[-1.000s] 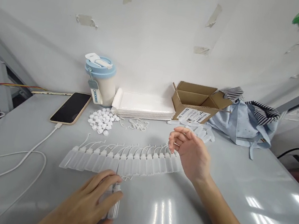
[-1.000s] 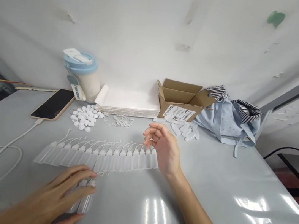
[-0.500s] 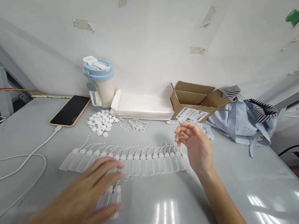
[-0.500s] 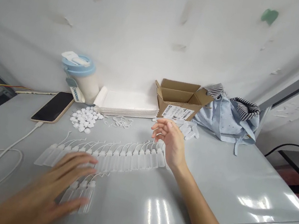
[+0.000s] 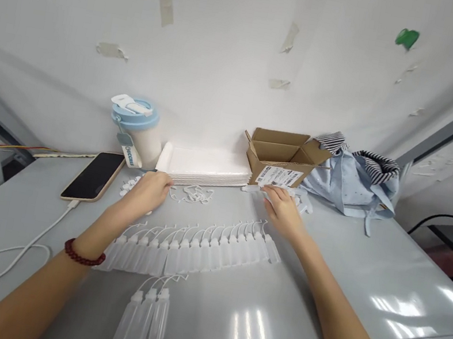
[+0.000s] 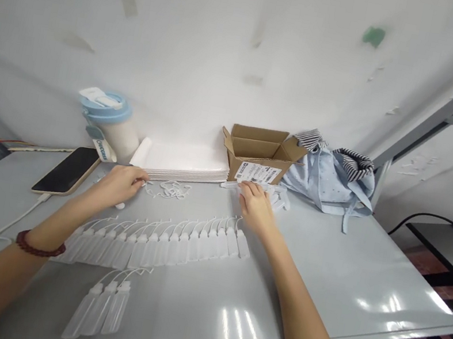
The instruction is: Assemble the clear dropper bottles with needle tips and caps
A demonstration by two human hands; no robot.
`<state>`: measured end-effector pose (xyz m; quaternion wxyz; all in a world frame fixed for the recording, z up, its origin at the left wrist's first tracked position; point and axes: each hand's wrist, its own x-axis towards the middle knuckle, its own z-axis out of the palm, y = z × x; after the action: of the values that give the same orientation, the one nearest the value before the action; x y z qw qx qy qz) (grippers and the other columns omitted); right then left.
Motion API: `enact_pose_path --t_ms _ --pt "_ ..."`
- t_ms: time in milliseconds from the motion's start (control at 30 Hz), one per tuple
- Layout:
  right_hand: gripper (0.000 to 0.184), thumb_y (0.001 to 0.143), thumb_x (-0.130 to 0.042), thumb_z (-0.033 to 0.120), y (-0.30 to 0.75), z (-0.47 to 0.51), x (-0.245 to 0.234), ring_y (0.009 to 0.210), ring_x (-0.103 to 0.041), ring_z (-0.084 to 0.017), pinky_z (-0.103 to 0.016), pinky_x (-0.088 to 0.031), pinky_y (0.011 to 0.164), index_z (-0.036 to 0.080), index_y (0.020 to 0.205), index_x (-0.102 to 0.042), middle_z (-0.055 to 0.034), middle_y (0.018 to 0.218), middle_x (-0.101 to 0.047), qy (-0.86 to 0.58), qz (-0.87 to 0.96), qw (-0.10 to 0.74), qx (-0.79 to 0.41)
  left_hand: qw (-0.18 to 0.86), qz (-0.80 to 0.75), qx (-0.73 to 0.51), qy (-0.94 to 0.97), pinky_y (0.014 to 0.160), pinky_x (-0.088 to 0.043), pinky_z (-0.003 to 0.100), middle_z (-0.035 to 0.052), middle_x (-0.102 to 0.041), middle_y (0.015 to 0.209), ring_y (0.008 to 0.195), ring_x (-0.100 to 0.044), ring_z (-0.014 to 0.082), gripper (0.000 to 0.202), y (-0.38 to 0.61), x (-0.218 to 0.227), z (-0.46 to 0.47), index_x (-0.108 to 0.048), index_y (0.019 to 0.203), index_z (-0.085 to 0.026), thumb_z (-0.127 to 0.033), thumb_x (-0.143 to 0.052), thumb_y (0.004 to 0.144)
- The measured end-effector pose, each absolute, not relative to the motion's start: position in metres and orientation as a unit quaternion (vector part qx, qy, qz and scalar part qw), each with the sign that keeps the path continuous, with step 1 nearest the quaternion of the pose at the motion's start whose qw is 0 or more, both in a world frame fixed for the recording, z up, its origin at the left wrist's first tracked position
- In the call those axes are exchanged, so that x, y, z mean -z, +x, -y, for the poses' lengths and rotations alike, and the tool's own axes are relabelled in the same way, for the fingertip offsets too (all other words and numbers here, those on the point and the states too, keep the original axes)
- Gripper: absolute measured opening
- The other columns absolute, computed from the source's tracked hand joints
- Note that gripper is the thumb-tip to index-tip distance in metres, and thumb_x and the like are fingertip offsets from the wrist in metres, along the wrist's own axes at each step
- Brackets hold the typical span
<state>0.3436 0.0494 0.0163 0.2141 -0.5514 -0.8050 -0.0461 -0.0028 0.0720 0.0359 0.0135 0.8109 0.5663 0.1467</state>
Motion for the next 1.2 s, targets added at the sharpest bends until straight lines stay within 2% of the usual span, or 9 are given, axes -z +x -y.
enact_pose_path --t_ms 133,233,433,633,800,867,1000,1100,1200 --pt "0.037 0.095 -0.033 0.020 0.338 -0.050 -0.014 0.123 -0.046 -0.030 -0.048 -0.041 0.089 0.017 0.127 -0.050 -0.0116 0.136 -0.052 -0.551 0.814 0.182 0.020 0.017 -0.546 -0.143 0.825 0.083 -0.047 0.039 0.0142 -0.072 0.095 0.093 -0.063 0.0302 0.031 -0.008 -0.030 -0.069 -0.071 0.087 -0.014 -0.013 -0.042 0.076" --pt "0.038 0.095 -0.030 0.018 0.335 -0.055 -0.014 0.126 -0.044 -0.029 -0.047 -0.040 0.089 0.017 0.128 -0.050 -0.0110 0.137 -0.051 -0.547 0.818 0.175 0.004 0.019 -0.528 -0.146 0.837 0.083 -0.047 0.040 0.0145 -0.071 0.091 0.094 -0.061 0.0305 0.029 -0.006 -0.028 -0.065 -0.070 0.084 -0.014 -0.014 -0.042 0.076" --pt "0.040 0.093 -0.033 0.010 0.325 -0.063 -0.015 0.124 -0.044 -0.026 -0.045 -0.036 0.089 0.021 0.126 -0.052 -0.0085 0.133 -0.056 -0.525 0.838 0.148 0.031 0.028 -0.516 -0.163 0.840 0.080 -0.047 0.041 0.0141 -0.070 0.086 0.091 -0.058 0.0308 0.027 -0.003 -0.027 -0.064 -0.069 0.080 -0.015 -0.016 -0.042 0.077" --pt "0.036 0.087 -0.044 0.005 0.319 -0.064 -0.012 0.114 -0.049 -0.029 -0.044 -0.035 0.086 0.018 0.117 -0.059 -0.0128 0.116 -0.064 -0.544 0.827 0.135 0.041 0.037 -0.528 -0.203 0.824 0.081 -0.047 0.039 0.0115 -0.071 0.087 0.090 -0.061 0.0280 0.022 0.000 -0.038 -0.059 -0.067 0.079 -0.016 -0.018 -0.045 0.077" --pt "0.034 0.082 -0.049 0.001 0.318 -0.066 -0.010 0.107 -0.054 -0.027 -0.043 -0.034 0.088 0.019 0.105 -0.065 -0.0116 0.107 -0.067 -0.542 0.824 0.161 0.036 0.045 -0.569 -0.258 0.780 0.076 -0.048 0.035 0.0079 -0.071 0.088 0.077 -0.064 0.0229 0.019 0.000 -0.054 -0.044 -0.065 0.082 -0.017 -0.022 -0.048 0.078" --pt "0.035 0.081 -0.048 0.000 0.319 -0.065 -0.012 0.105 -0.055 -0.028 -0.043 -0.035 0.088 0.018 0.106 -0.065 -0.0122 0.107 -0.067 -0.545 0.817 0.183 0.038 0.084 -0.585 -0.312 0.744 0.074 -0.048 0.034 0.0057 -0.071 0.083 0.072 -0.063 0.0211 0.015 0.002 -0.060 -0.035 -0.065 0.079 -0.018 -0.024 -0.052 0.077" --pt "0.033 0.084 -0.046 0.005 0.313 -0.055 -0.025 0.104 -0.057 -0.028 -0.043 -0.040 0.086 0.018 0.111 -0.062 -0.0133 0.110 -0.065 -0.536 0.807 0.245 0.047 0.292 -0.560 -0.472 0.615 0.074 -0.048 0.033 0.0027 -0.068 0.069 0.070 -0.062 0.0205 0.009 0.012 -0.068 -0.018 -0.066 0.069 -0.018 -0.026 -0.067 0.066" --pt "0.029 0.088 -0.045 0.014 0.294 -0.040 -0.036 0.103 -0.058 -0.025 -0.040 -0.045 0.085 0.019 0.113 -0.059 -0.0126 0.110 -0.063 -0.496 0.806 0.320 0.041 0.390 -0.519 -0.504 0.570 0.068 -0.050 0.032 0.0023 -0.067 0.065 0.067 -0.063 0.0186 0.015 0.021 -0.066 -0.007 -0.067 0.070 -0.016 -0.028 -0.072 0.063" --pt "0.022 0.088 -0.050 0.019 0.264 -0.024 -0.047 0.096 -0.061 -0.023 -0.037 -0.047 0.083 0.019 0.107 -0.060 -0.0104 0.102 -0.065 -0.415 0.802 0.430 -0.010 0.448 -0.482 -0.518 0.547 0.068 -0.053 0.031 0.0041 -0.068 0.069 0.067 -0.065 0.0171 0.022 0.028 -0.061 0.001 -0.067 0.074 -0.014 -0.032 -0.073 0.064"
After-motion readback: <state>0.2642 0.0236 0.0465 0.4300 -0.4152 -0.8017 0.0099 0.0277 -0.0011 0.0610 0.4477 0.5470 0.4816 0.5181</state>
